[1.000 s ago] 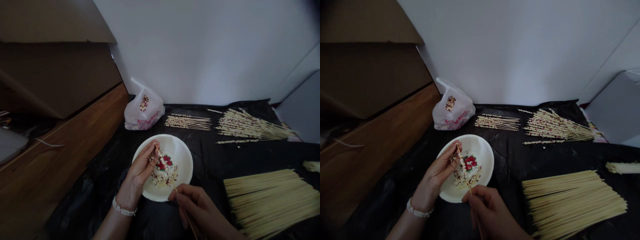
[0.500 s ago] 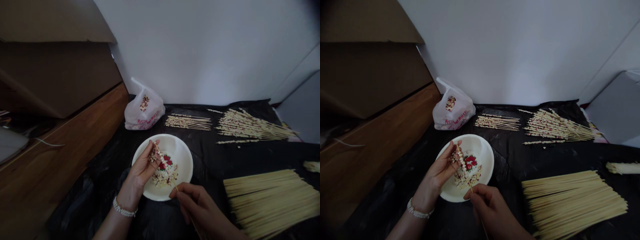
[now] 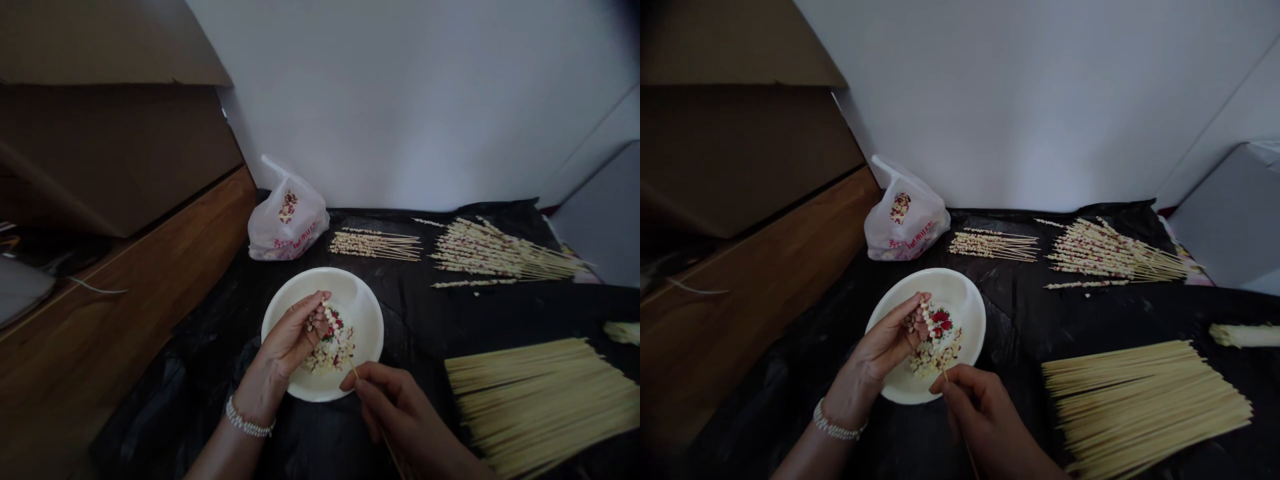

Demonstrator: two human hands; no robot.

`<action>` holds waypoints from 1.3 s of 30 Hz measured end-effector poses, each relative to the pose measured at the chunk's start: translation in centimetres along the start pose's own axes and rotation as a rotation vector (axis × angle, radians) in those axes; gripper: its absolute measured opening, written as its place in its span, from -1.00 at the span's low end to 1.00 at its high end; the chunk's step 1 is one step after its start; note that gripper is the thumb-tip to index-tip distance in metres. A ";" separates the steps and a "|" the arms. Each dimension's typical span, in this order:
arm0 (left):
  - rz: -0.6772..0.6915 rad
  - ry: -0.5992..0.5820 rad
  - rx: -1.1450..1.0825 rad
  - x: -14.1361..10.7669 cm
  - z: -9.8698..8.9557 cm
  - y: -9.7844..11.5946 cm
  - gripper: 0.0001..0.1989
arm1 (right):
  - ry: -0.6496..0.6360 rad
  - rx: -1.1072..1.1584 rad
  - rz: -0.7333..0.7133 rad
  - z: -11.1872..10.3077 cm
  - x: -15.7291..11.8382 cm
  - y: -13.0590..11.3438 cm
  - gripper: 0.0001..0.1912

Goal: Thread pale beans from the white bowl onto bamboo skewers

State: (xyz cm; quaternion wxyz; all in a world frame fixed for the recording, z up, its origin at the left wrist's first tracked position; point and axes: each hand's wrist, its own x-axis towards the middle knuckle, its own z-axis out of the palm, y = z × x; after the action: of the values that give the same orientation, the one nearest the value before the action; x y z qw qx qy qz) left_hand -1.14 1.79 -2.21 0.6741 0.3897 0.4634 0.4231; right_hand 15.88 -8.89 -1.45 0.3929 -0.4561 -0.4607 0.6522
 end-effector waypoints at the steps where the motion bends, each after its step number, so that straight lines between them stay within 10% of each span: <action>1: -0.014 0.003 -0.015 0.0 0.2 0.1 -0.53 | 0.000 -0.002 0.000 -0.1 0.0 -0.1 -0.70; 21: -0.098 0.042 -0.199 0.7 0.0 1.2 -0.76 | 0.000 0.025 0.018 0.1 0.0 -0.3 -0.63; 29: 0.210 0.097 0.194 -2.6 -0.3 1.1 -0.39 | -0.020 0.093 0.039 0.3 -0.1 -0.2 -0.67; 39: 0.327 0.017 0.303 -2.1 -1.2 -0.1 -0.40 | -0.062 0.092 0.077 0.7 -0.2 0.1 -0.63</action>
State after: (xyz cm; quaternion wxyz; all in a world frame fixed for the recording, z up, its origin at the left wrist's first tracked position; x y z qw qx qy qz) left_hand -2.74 -0.07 -1.98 0.5263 0.5530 0.4577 0.4556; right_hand 15.26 -9.31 -1.35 0.3737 -0.4345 -0.4241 0.7012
